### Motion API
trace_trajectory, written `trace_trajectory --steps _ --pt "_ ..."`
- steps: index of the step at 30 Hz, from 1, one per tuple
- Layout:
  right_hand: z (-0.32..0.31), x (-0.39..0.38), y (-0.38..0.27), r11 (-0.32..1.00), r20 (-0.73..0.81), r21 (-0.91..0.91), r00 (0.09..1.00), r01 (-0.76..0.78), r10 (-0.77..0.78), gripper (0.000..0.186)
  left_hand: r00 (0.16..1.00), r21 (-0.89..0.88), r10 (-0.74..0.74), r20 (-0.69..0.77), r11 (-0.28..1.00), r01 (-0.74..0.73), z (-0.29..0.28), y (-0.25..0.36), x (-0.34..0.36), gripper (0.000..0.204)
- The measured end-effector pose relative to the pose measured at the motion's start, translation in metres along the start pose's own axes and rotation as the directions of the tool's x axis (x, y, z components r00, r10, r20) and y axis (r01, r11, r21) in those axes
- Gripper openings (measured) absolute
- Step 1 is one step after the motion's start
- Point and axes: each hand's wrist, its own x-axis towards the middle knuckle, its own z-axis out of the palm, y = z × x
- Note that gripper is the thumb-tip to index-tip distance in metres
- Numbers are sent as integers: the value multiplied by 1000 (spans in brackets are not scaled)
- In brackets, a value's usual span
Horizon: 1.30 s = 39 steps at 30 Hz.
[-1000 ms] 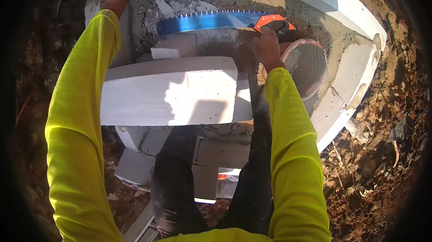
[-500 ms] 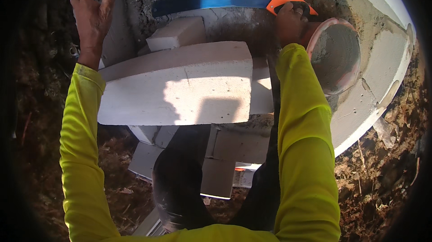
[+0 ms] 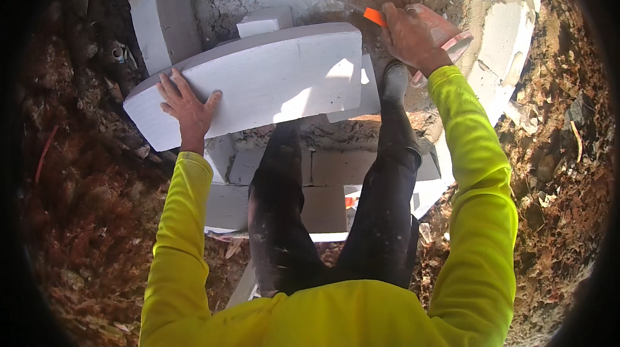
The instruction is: The person measures and cuts white aerated concrete blocks using a hand saw and a metal ruler. They apply mortar to the blocks and place them into a foundation trench, adjusting the position with a hammer and trowel to ensure alignment.
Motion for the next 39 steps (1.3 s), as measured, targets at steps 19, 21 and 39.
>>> trace_trajectory --steps 19,21,39 --pt "-120 -121 -179 783 -146 563 901 -265 410 34 999 32 -31 19 999 30 -32 27 -16 109" --pt "-112 -169 -187 467 -74 821 749 -329 658 29 969 -75 157 -193 982 -174 -17 52 -41 99" --pt "-147 -532 -174 110 -70 953 147 -281 987 34 969 -338 219 115 926 -170 69 399 -83 64"
